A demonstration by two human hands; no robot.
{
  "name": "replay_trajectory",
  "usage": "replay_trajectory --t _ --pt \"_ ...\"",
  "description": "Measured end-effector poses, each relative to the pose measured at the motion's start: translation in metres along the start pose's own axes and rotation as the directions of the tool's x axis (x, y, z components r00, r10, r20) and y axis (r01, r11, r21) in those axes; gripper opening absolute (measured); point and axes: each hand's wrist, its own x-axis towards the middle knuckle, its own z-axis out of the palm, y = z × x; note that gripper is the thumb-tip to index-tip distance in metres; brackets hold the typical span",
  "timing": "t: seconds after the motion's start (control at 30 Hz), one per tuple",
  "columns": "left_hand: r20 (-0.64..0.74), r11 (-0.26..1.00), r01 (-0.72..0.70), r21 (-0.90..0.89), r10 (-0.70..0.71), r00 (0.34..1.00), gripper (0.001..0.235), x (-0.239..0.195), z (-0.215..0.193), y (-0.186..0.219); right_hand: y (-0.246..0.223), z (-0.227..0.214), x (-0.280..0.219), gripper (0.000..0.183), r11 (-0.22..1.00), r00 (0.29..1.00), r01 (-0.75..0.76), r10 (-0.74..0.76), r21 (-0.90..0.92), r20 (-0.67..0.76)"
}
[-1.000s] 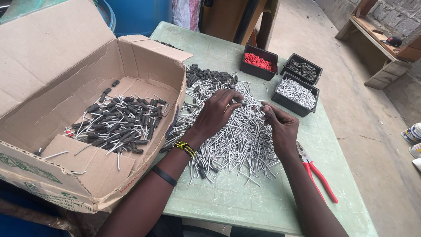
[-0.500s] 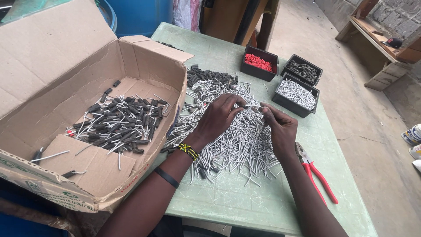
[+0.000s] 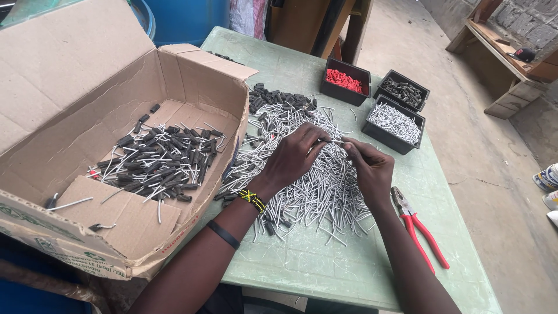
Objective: Sorting and assembling electronic components by fitting sleeves onto leads and placing them in a box
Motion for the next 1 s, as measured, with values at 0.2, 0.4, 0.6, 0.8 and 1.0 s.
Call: replay_trajectory --t 0.2,0.4,0.6,0.8,1.0 --pt "0.01 1.0 -0.008 0.0 0.008 1.0 0.01 -0.005 0.01 -0.003 0.005 0.001 0.001 0.015 0.986 0.993 0.034 -0.016 -0.164 0.114" --pt "-0.053 0.959 0.22 -0.177 -0.232 0.971 0.02 -0.003 0.006 0.0 0.013 -0.003 0.01 0.012 0.996 0.996 -0.08 0.078 -0.032 -0.051" --pt "0.087 0.876 0.141 0.461 -0.203 0.975 0.023 -0.01 0.003 -0.012 -0.045 0.054 0.043 0.017 0.996 0.999 -0.032 0.033 0.079 -0.004" --pt "-0.092 0.49 0.357 0.795 -0.484 0.87 0.006 -0.021 0.015 -0.071 -0.112 0.153 0.08 0.015 0.976 0.955 0.145 -0.181 0.165 0.233" --pt "-0.099 0.338 0.39 0.856 -0.635 0.766 0.016 -0.05 0.058 -0.144 -0.12 0.157 0.064 0.017 0.981 0.921 0.19 -0.189 0.03 0.339"
